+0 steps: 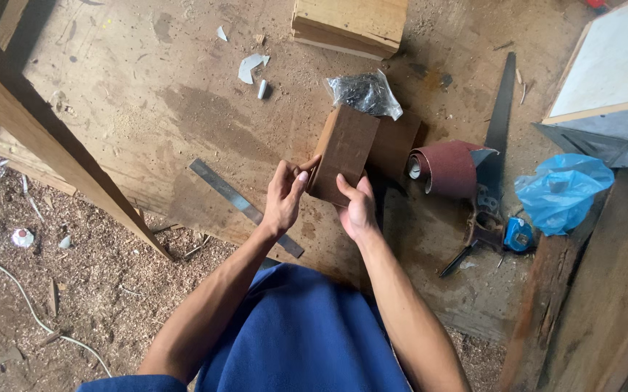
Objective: The person sands a small wooden block with a sanding sheet, then flips and repositions it to sand multiple sides. The person then picks up a second block and aligns the two blocks together on the workbench.
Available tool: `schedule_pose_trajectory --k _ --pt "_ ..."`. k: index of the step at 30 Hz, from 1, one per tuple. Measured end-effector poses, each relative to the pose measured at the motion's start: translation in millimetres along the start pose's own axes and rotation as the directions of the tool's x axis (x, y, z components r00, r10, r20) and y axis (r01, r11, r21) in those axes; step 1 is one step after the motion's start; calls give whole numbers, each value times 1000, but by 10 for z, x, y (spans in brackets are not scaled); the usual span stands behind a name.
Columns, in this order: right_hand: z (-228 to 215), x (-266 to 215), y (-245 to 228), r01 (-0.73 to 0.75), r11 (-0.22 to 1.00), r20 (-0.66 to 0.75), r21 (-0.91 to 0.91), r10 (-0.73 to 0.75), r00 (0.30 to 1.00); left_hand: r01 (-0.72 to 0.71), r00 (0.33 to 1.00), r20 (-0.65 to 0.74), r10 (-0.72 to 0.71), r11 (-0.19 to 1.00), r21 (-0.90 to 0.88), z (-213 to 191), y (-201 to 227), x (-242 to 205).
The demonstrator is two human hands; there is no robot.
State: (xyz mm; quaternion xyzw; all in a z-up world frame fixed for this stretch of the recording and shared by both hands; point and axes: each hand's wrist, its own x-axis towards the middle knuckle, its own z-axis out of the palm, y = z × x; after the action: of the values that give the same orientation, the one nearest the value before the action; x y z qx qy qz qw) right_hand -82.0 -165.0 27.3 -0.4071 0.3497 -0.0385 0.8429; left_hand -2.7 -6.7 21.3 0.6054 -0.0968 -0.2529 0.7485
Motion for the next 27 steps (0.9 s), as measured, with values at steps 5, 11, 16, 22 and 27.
schedule_pose_trajectory --k 5,11,16,22,27 --pt "-35 18 35 -8 998 11 56 7 1000 2 1000 -10 -3 997 -72 9 -32 -7" --pt "-122 31 75 -9 997 29 82 7 1000 -24 1000 -21 20 983 -182 30 -112 -4" --pt "-168 43 81 -15 992 39 126 10 999 -1 997 -69 -20 958 -287 40 -184 -19" --pt "-119 43 57 -12 997 6 71 12 1000 -38 998 -49 28 974 -222 19 -218 -25" --pt "9 3 -17 -7 1000 38 10 6 999 -21 998 -67 17 997 -71 -17 -164 -22"
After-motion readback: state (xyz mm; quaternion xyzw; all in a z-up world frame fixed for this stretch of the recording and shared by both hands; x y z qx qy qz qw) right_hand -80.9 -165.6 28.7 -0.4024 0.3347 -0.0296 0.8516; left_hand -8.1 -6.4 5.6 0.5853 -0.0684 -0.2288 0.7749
